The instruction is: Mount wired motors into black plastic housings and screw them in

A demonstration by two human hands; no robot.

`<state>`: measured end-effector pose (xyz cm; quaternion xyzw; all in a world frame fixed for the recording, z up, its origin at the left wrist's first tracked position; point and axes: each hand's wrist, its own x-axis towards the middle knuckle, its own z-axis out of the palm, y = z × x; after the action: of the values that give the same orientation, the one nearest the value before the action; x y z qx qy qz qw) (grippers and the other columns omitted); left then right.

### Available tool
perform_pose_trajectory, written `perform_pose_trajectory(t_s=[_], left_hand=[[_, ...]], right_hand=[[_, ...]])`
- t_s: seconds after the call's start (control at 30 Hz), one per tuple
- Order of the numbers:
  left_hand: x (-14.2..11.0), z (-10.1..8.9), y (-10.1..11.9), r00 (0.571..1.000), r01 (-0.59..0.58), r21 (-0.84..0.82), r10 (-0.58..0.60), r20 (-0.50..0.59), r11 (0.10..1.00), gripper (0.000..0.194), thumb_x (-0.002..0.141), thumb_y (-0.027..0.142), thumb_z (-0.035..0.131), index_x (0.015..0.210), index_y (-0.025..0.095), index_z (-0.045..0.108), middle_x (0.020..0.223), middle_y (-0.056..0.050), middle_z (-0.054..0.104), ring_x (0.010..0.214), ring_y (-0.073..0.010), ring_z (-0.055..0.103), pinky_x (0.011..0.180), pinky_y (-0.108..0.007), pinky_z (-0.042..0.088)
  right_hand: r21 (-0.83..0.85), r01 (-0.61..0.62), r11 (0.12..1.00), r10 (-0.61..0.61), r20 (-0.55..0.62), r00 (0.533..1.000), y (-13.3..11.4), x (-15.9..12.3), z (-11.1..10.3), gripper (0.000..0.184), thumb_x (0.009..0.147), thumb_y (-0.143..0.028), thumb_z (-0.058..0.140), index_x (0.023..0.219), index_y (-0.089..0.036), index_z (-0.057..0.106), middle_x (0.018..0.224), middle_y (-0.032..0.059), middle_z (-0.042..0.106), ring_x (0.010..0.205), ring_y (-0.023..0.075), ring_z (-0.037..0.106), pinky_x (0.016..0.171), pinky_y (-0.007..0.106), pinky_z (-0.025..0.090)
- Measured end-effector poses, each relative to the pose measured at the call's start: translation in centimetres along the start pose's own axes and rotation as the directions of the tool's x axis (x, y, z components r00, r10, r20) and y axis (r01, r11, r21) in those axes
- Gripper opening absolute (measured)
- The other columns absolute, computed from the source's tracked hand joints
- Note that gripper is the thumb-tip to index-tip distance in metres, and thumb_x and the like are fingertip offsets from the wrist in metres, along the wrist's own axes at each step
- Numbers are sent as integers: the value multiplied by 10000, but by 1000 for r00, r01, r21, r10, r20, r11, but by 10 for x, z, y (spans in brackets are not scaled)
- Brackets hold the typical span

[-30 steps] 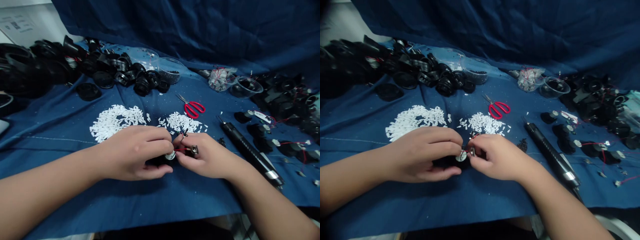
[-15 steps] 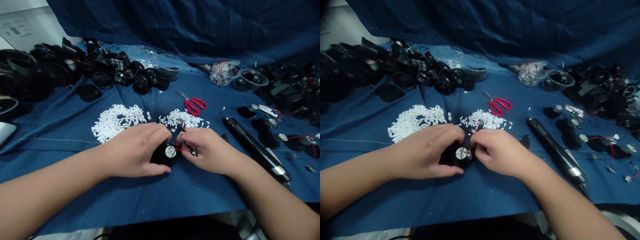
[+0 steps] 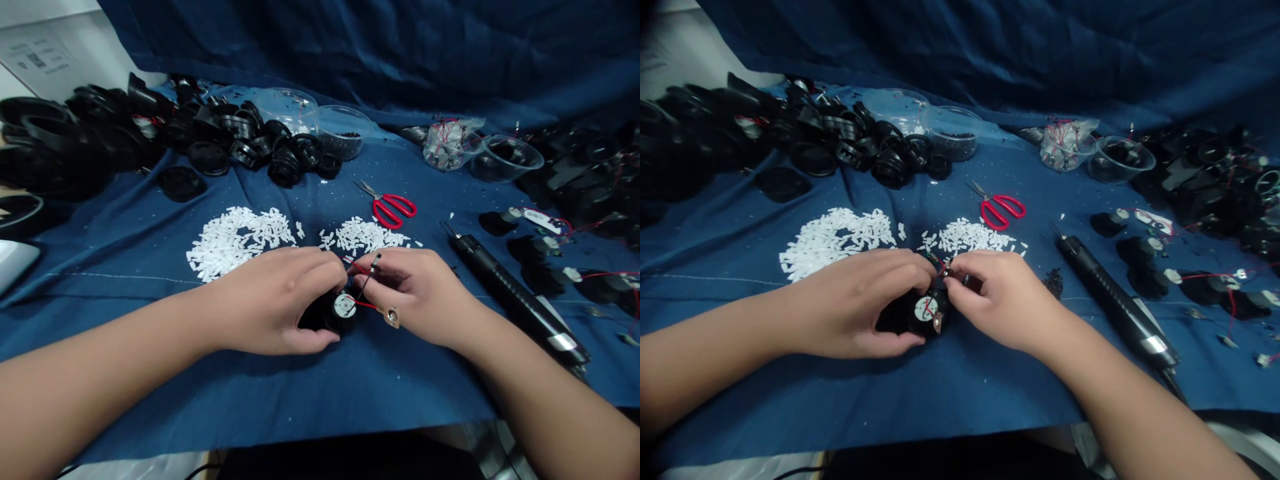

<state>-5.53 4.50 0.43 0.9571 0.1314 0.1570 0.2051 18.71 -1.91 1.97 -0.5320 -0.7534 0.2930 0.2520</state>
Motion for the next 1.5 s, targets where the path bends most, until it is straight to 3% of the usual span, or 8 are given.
perform_pose_trajectory(t_s=[0.17, 0.37, 0.63, 0.83, 1.1, 1.3, 1.5], left_hand=[[1, -6, 3, 994, -80, -20, 79, -69, 997, 343, 910, 450, 742, 1016, 182, 558, 1059, -104, 687, 947, -247, 668, 770, -355, 538], [2, -12, 7, 946, -215, 73, 226, -231, 974, 118, 957, 284, 647, 1035, 196, 635, 978, -90, 709, 832, -210, 658, 727, -345, 537], [0, -13, 10, 912, -280, 165, 316, -262, 946, 69, 914, 227, 690, 982, 233, 694, 949, -42, 794, 741, -197, 680, 668, -368, 551], [2, -14, 10, 910, -279, 155, 313, -273, 948, 17, 913, 223, 718, 927, 226, 728, 930, -21, 817, 722, -187, 679, 651, -361, 563], [4, -18, 11, 925, -248, 48, 251, -284, 968, 106, 927, 200, 691, 859, 237, 764, 914, -18, 836, 668, -180, 726, 608, -352, 575], [4, -19, 12, 943, -216, -26, 202, -265, 976, 157, 958, 204, 672, 847, 237, 778, 907, -13, 832, 686, -166, 734, 612, -347, 559], [4, -17, 14, 957, -199, 14, 197, -212, 980, 236, 973, 225, 673, 756, 221, 767, 839, -14, 808, 650, -160, 713, 581, -344, 538]], right_hand=[[100, -35, 994, 33, 18, 999, -1, -2, 1, 109, 988, -238, 642, 929, -217, 733, 786, -43, 640, 671, 87, 555, 617, 230, 423], [269, -151, 951, 117, 139, 983, -6, -5, -7, 84, 926, -196, 655, 844, -205, 666, 670, -57, 564, 605, 92, 481, 537, 223, 378], [339, -196, 920, 114, 248, 962, -8, -4, -11, 218, 924, -355, 760, 809, -195, 668, 717, -31, 579, 643, 105, 496, 561, 239, 392], [374, -266, 888, 174, 263, 949, -6, -3, -5, 208, 923, -343, 782, 806, -197, 691, 699, -40, 601, 652, 97, 515, 568, 216, 405], [500, -416, 759, 276, 331, 902, -5, -2, -1, 229, 857, -356, 859, 853, -185, 707, 755, -12, 641, 636, 103, 553, 546, 203, 474], [530, -429, 732, 281, 339, 898, -5, -4, 0, 241, 853, -359, 871, 863, -182, 708, 720, -16, 640, 574, 91, 566, 519, 199, 487], [537, -468, 702, 324, 345, 881, -9, -2, 3, 253, 853, -351, 861, 828, -176, 679, 666, -24, 634, 542, 88, 589, 510, 188, 522]])
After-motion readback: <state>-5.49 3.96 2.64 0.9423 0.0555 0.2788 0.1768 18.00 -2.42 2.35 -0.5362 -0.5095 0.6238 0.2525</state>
